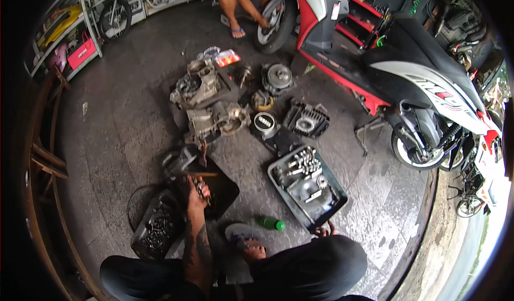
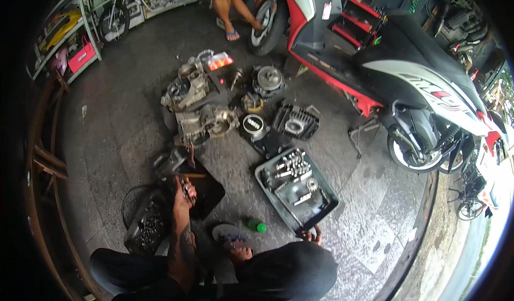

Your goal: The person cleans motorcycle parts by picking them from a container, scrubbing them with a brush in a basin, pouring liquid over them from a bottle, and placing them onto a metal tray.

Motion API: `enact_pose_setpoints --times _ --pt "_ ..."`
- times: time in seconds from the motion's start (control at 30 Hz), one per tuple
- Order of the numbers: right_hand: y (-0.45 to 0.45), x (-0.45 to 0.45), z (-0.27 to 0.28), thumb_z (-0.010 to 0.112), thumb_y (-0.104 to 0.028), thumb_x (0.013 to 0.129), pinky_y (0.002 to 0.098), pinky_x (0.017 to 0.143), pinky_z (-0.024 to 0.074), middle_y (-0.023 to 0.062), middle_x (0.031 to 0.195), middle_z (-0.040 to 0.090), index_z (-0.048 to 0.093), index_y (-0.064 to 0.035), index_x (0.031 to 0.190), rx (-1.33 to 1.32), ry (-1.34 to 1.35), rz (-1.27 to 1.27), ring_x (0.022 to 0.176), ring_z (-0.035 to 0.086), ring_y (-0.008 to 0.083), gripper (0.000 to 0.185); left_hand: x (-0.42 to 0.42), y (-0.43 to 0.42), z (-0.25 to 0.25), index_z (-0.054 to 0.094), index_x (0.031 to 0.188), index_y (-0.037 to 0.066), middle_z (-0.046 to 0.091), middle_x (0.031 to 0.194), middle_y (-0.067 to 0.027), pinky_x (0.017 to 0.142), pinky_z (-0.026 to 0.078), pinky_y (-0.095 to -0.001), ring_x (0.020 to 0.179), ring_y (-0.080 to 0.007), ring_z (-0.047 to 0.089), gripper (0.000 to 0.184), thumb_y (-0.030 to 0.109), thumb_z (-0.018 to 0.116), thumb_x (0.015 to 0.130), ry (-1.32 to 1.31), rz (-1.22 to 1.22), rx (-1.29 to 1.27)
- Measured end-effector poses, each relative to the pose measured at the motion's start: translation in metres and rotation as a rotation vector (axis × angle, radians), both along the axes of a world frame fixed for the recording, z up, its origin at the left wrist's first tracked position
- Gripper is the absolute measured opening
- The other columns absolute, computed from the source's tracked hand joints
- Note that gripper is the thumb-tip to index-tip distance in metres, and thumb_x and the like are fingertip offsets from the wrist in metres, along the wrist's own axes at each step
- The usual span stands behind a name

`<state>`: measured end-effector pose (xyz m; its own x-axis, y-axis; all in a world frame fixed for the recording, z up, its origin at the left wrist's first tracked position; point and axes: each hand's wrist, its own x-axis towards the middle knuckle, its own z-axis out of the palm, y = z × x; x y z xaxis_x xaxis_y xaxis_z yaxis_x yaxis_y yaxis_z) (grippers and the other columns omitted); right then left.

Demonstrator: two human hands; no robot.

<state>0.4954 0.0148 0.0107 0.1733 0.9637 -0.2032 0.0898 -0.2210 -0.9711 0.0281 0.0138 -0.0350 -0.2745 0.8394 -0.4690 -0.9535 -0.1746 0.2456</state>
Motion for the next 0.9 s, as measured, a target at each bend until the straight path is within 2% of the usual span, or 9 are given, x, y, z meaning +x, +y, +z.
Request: enact_pose_setpoints --times 0.07,0.13,0.2,0.33,0.47,0.53,0.6,0.67,0.9 --pt "-0.003 -0.003 0.003 0.052 -0.009 0.091 0.0305 0.067 0.0507 0.0109 0.088 0.061 0.029 -0.0063 0.136 -0.001 0.001 0.004 0.074 0.063 0.0184 0.051 -0.007 0.007 0.023 0.061 0.088 0.014 0.046 0.055 0.0019 0.04 0.038 -0.0258 0.045 -0.0128 0.046 0.052 0.065 0.051 0.079 0.04 -0.062 0.059" --pt "-0.003 -0.003 0.005 0.052 -0.009 0.091 0.0307 0.067 0.0509 0.011 0.088 0.061 0.029 -0.0062 0.136 -0.001 0.008 0.002 0.074 0.063 0.0185 0.051 -0.023 0.018 0.01 0.061 0.087 0.015 0.047 0.056 0.002 0.04 0.038 -0.0259 0.047 -0.0127 0.047 0.051 0.064 0.052 0.079 0.142 0.073 0.065" --pt "-0.003 -0.002 0.004 0.052 -0.009 0.091 0.0308 0.067 0.051 0.0111 0.088 0.061 0.03 -0.0061 0.136 -0.005 0.013 0.007 0.074 0.063 0.0187 0.05 -0.033 0.013 -0.028 0.061 0.088 0.014 0.049 0.057 0.0015 0.04 0.039 -0.0265 0.049 -0.0133 0.048 0.052 0.064 0.051 0.08 -0.035 -0.053 0.013" --pt "-0.006 -0.001 0.004 0.053 -0.009 0.091 0.0311 0.068 0.0512 0.0113 0.088 0.061 0.03 -0.0059 0.136 -0.013 0.023 0.004 0.074 0.063 0.019 0.05 -0.018 0.011 -0.017 0.06 0.09 0.011 0.048 0.057 0.0013 0.04 0.039 -0.0292 0.051 -0.0165 0.05 0.053 0.063 0.05 0.082 -0.009 -0.003 0.13" --pt "-0.003 -0.002 0.005 0.053 -0.009 0.091 0.0315 0.068 0.0515 0.0115 0.088 0.061 0.03 -0.0057 0.135 -0.01 0.038 0.007 0.074 0.063 0.0193 0.05 -0.013 0.02 -0.003 0.06 0.09 0.01 0.047 0.057 -0.0005 0.039 0.038 -0.0294 0.05 -0.0168 0.05 0.052 0.06 0.048 0.085 -0.066 -0.032 0.035" --pt "-0.005 -0.001 0.007 0.053 -0.009 0.091 0.0316 0.068 0.0516 0.0116 0.088 0.061 0.03 -0.0056 0.135 -0.013 0.04 0.004 0.074 0.063 0.0194 0.05 -0.008 0.014 0.0 0.059 0.09 0.009 0.047 0.057 -0.0014 0.039 0.039 -0.0296 0.05 -0.0168 0.049 0.051 0.058 0.048 0.086 -0.062 -0.012 0.152" --pt "-0.004 -0.001 0.006 0.053 -0.009 0.091 0.0318 0.068 0.0517 0.0117 0.088 0.061 0.03 -0.0055 0.135 -0.011 0.044 0.007 0.074 0.063 0.0195 0.05 -0.005 0.023 0.001 0.057 0.088 0.011 0.042 0.055 0.0014 0.036 0.035 -0.0257 0.044 -0.0123 0.042 0.054 0.064 0.048 0.082 -0.019 -0.043 -0.068" --pt "-0.003 0.0 0.006 0.053 -0.009 0.091 0.0319 0.068 0.0518 0.0118 0.088 0.061 0.031 -0.0053 0.135 -0.014 0.049 0.002 0.074 0.064 0.0197 0.049 -0.005 0.017 0.004 0.056 0.087 0.01 0.042 0.056 0.0014 0.036 0.035 -0.0258 0.044 -0.0124 0.042 0.055 0.064 0.049 0.081 0.07 -0.016 -0.118" --pt "-0.004 0.001 0.012 0.053 -0.009 0.091 0.0325 0.068 0.0522 0.0121 0.089 0.061 0.031 -0.005 0.135 -0.01 0.072 -0.018 0.074 0.064 0.0202 0.049 -0.009 0.016 0.001 0.056 0.09 0.012 0.044 0.056 0.0011 0.037 0.037 -0.0265 0.044 -0.0143 0.044 0.052 0.062 0.052 0.08 0.013 -0.014 -0.082"
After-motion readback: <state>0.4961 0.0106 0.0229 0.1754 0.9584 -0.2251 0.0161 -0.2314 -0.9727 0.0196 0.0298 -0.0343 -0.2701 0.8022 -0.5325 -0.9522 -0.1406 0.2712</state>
